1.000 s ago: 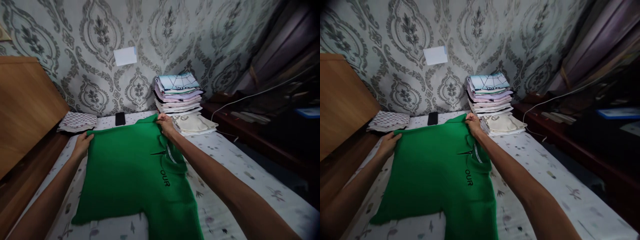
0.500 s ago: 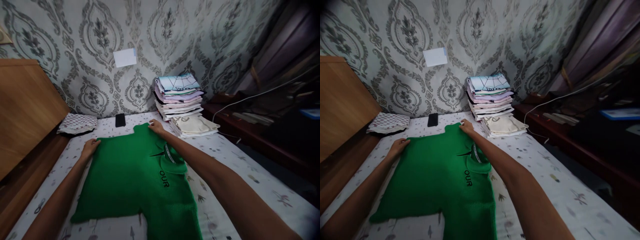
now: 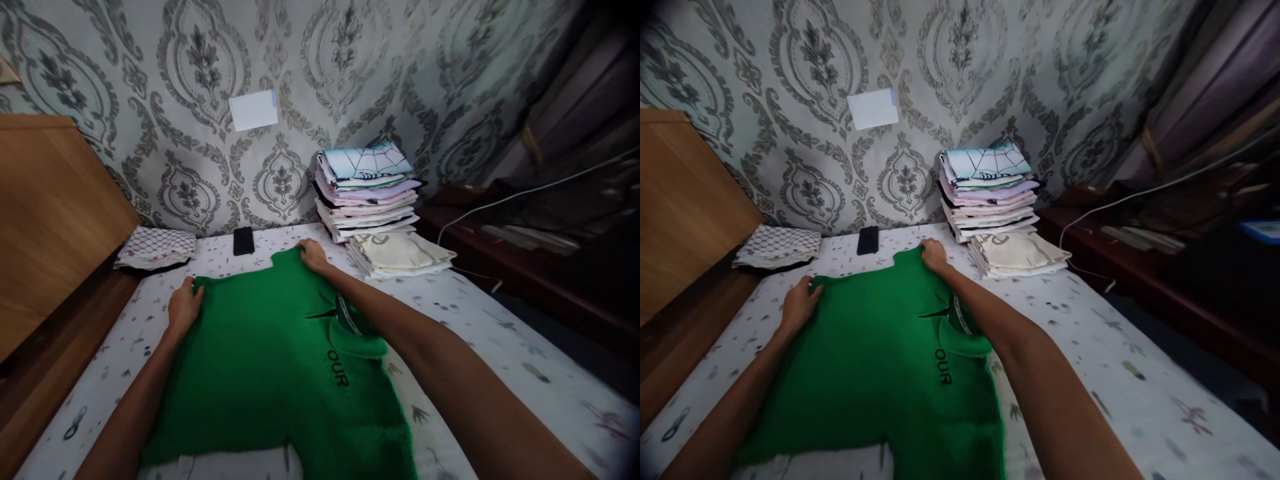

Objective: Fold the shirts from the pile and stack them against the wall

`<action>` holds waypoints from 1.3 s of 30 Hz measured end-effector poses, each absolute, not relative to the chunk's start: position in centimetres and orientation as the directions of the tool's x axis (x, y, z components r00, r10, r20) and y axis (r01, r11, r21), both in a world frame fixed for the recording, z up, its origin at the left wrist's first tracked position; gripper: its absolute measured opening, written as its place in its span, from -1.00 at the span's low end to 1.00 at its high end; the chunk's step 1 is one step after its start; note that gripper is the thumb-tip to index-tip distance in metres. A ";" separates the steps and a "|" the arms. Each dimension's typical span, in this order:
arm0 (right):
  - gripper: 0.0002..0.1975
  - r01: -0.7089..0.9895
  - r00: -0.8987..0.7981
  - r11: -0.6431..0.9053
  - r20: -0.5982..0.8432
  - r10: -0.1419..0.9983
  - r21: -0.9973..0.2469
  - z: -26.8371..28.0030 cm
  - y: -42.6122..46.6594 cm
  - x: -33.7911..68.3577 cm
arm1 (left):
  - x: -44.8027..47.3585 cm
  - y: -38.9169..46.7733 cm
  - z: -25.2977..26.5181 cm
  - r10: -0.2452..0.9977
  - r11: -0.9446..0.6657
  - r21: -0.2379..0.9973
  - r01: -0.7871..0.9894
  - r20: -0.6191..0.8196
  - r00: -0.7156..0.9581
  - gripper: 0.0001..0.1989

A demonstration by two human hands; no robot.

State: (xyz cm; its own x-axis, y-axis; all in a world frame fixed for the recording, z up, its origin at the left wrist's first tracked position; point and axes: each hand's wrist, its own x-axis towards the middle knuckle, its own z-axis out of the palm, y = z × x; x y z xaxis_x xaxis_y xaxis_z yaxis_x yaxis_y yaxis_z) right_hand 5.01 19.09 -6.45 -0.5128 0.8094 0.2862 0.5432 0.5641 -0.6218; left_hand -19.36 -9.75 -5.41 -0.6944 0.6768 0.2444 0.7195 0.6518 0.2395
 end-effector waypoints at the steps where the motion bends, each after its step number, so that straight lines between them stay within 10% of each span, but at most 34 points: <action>1: -0.64 0.549 -0.523 0.557 0.264 0.811 -0.623 -6.3 19.2 5.1 | -19.3 -9.7 -5.3 0.678 0.653 0.239 0.718 0.238 -0.696 -0.65; 12: -0.72 0.417 -0.633 0.743 0.419 0.650 -0.523 -4.2 10.7 17.7 | -20.7 -13.0 -4.4 0.813 0.412 0.584 0.699 0.111 -0.572 -0.40; 27: -0.67 0.555 -0.376 0.344 0.140 0.916 -0.757 -6.7 7.2 23.6 | -14.9 -19.3 -3.5 0.858 0.432 0.178 0.884 0.220 -0.463 -0.50; 33: -0.78 0.441 -0.318 0.368 0.241 0.917 -0.818 -6.5 5.8 25.1 | -8.8 -13.3 0.5 0.940 -0.018 0.221 0.975 0.336 -0.059 -0.62; 39: -0.75 0.323 -0.768 0.436 0.037 0.640 -0.840 -3.6 4.7 27.7 | 0.7 -1.8 0.8 0.890 -0.424 0.265 0.866 0.298 0.345 -0.74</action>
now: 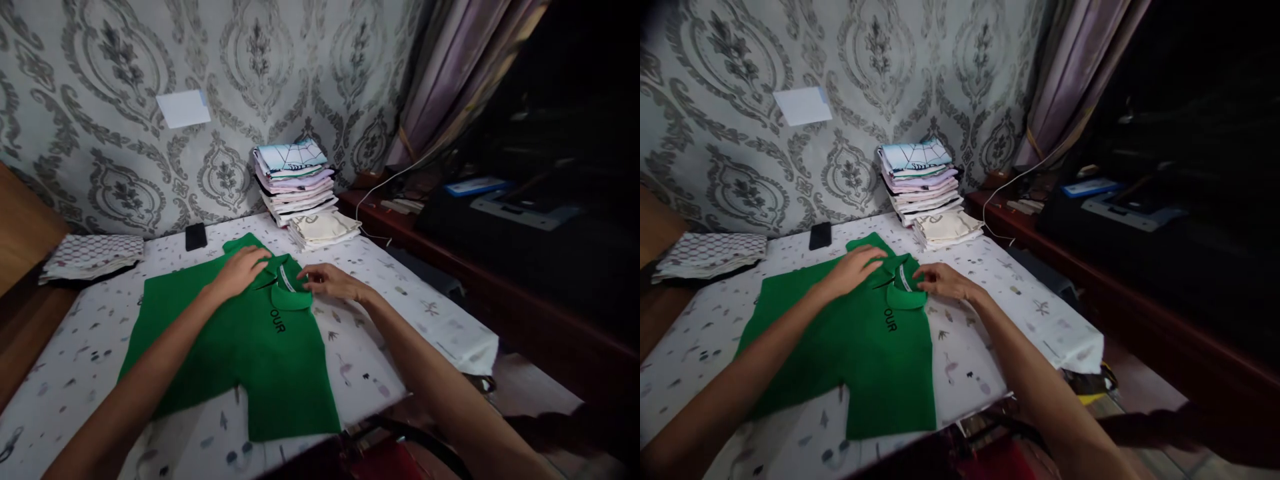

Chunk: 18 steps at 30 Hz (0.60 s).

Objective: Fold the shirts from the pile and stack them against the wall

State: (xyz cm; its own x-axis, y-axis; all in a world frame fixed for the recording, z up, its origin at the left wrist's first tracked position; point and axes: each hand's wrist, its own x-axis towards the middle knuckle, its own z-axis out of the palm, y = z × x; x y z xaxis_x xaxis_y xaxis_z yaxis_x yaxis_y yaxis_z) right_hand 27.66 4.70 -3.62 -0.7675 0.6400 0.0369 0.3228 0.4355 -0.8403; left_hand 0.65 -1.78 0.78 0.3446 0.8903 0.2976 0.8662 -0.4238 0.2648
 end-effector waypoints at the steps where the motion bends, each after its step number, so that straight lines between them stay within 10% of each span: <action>1: -0.74 0.340 -0.804 0.458 -0.001 0.595 -0.821 -3.4 4.7 28.0 | 2.0 0.0 0.2 0.874 -0.461 0.237 0.855 0.290 0.391 -0.74; 9: -0.67 0.424 -0.850 0.604 -0.067 0.522 -0.674 -3.0 4.2 28.4 | 6.4 5.8 -3.7 0.844 -0.523 0.095 0.847 0.199 0.499 -0.59; 18: -0.82 0.332 -0.877 0.681 0.052 0.478 -0.653 -1.4 2.9 28.4 | 4.7 5.0 -3.7 0.860 -0.480 0.217 0.850 0.308 0.407 -0.81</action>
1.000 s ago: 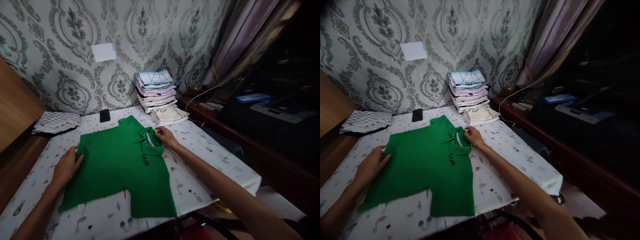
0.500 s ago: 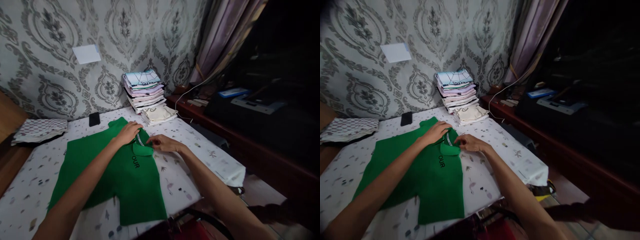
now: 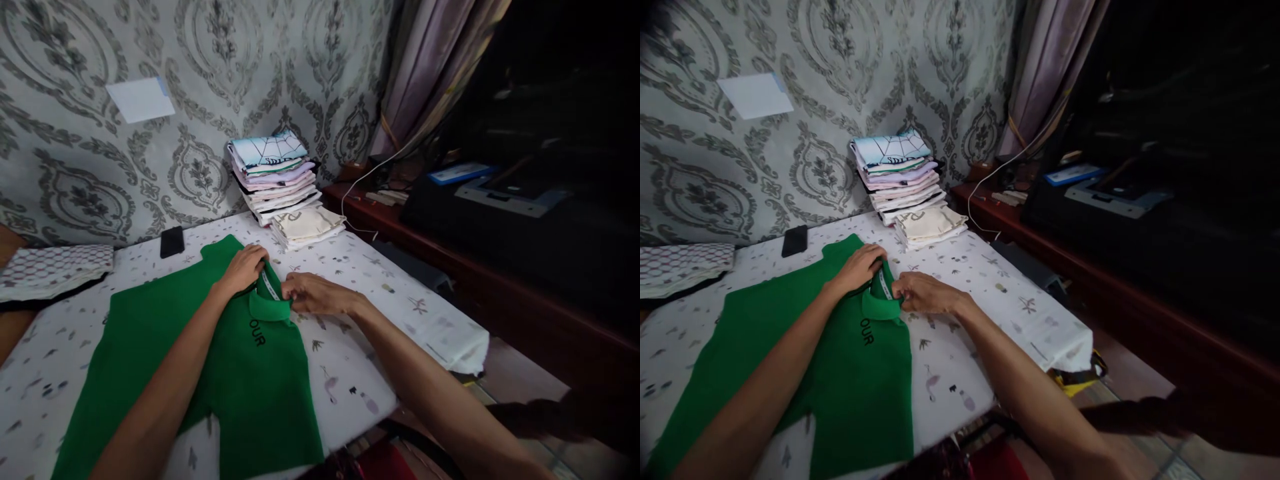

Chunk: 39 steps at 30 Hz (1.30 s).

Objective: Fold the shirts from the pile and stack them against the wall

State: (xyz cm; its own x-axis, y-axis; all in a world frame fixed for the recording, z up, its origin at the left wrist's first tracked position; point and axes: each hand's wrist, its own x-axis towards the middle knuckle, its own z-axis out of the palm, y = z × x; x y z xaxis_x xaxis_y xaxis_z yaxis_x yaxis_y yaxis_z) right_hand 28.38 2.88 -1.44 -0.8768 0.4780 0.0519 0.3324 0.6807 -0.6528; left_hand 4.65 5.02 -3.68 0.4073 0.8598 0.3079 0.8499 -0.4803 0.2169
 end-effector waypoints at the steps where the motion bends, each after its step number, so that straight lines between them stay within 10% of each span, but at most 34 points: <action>1: -0.82 0.323 -0.879 0.667 0.049 0.475 -0.671 -1.3 2.8 28.4 | 4.5 5.1 -3.7 0.861 -0.481 0.237 0.844 0.310 0.404 -0.81; 12: -0.85 0.537 -0.816 0.552 -0.229 0.530 -0.637 -1.0 3.3 28.7 | 6.1 5.3 -5.0 0.919 -0.339 0.206 0.918 0.279 0.277 -0.88; 22: -0.83 0.461 -0.834 0.599 -0.089 0.544 -0.655 -1.7 3.9 29.3 | 2.7 4.0 -2.1 0.939 -0.300 0.582 0.756 0.322 0.125 -0.83; 28: -0.69 0.649 -0.497 0.410 0.051 0.866 -0.641 -4.0 6.0 25.1 | 0.7 -1.1 -0.8 0.960 -0.262 0.507 0.821 0.228 0.165 -0.80; 39: -0.83 0.610 -0.440 0.229 -0.084 0.894 -0.759 -5.6 8.9 21.0 | -6.1 -12.4 -0.9 0.989 -0.095 0.379 0.920 0.141 0.044 -0.68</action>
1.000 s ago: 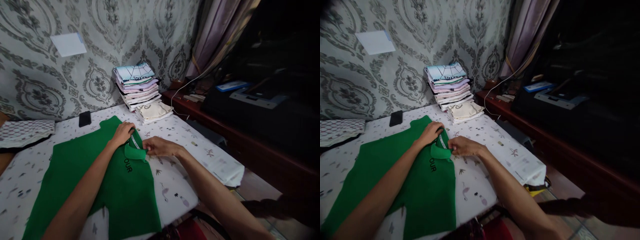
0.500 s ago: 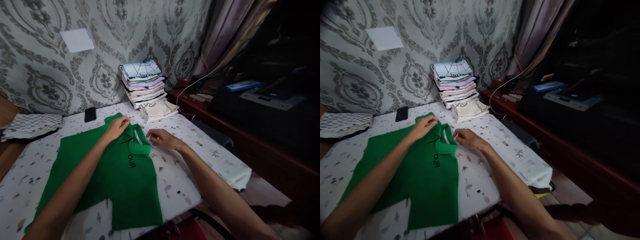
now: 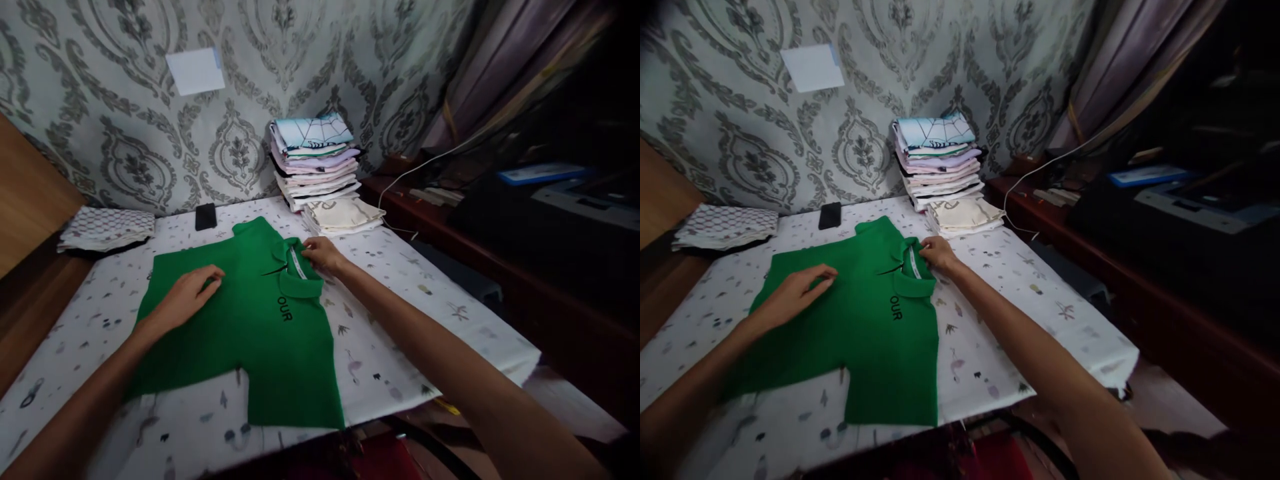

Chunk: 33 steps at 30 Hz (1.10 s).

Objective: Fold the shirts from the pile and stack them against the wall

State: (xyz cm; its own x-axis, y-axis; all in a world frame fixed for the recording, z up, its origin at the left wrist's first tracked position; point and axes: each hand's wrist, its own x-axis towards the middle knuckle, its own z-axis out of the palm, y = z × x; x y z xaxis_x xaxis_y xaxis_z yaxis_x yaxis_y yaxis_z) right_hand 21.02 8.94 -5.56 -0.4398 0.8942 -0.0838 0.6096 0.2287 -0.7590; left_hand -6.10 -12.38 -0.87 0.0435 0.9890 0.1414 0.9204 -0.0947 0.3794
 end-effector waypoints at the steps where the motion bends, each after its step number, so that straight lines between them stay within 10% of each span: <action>1: -0.82 0.617 -0.430 0.228 -0.081 0.899 -0.753 -5.5 8.8 21.2 | -7.0 -13.4 -1.2 0.991 -0.071 0.366 0.928 0.131 0.024 -0.66; 7: -0.59 0.793 -0.422 0.450 0.162 0.892 -0.410 -3.6 6.8 21.4 | -10.5 -17.9 -4.0 0.988 -0.001 0.349 0.937 0.147 -0.054 -0.60; 14: -0.58 0.556 -0.794 0.821 0.208 0.571 -0.132 -3.1 6.8 19.0 | -10.1 -18.5 -6.1 0.964 -0.025 0.287 0.958 0.261 -0.053 -0.64; 24: -0.60 0.478 -0.759 0.793 0.278 0.589 -0.378 -3.4 6.1 21.1 | -10.2 -19.0 -5.5 0.984 -0.015 0.319 0.948 0.171 -0.042 -0.57; 28: -0.62 0.288 -0.810 0.847 0.359 0.464 -0.446 -2.7 0.6 24.3 | -10.8 -20.5 -4.7 0.995 -0.031 0.290 0.956 0.097 0.003 -0.54; 33: -0.49 0.172 -0.959 0.893 0.135 0.248 -0.417 -2.1 -5.5 30.6 | -12.1 -24.8 -3.6 0.999 -0.039 0.301 0.953 -0.009 0.043 -0.54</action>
State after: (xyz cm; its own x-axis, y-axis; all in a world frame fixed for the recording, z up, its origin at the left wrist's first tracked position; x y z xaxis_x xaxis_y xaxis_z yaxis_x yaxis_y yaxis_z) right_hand 30.64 -5.49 -2.08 -0.9591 0.2484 0.1354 0.1724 0.8926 -0.4166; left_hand -12.11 -24.76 -3.62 0.0434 0.9990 -0.0093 0.9527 -0.0386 0.3015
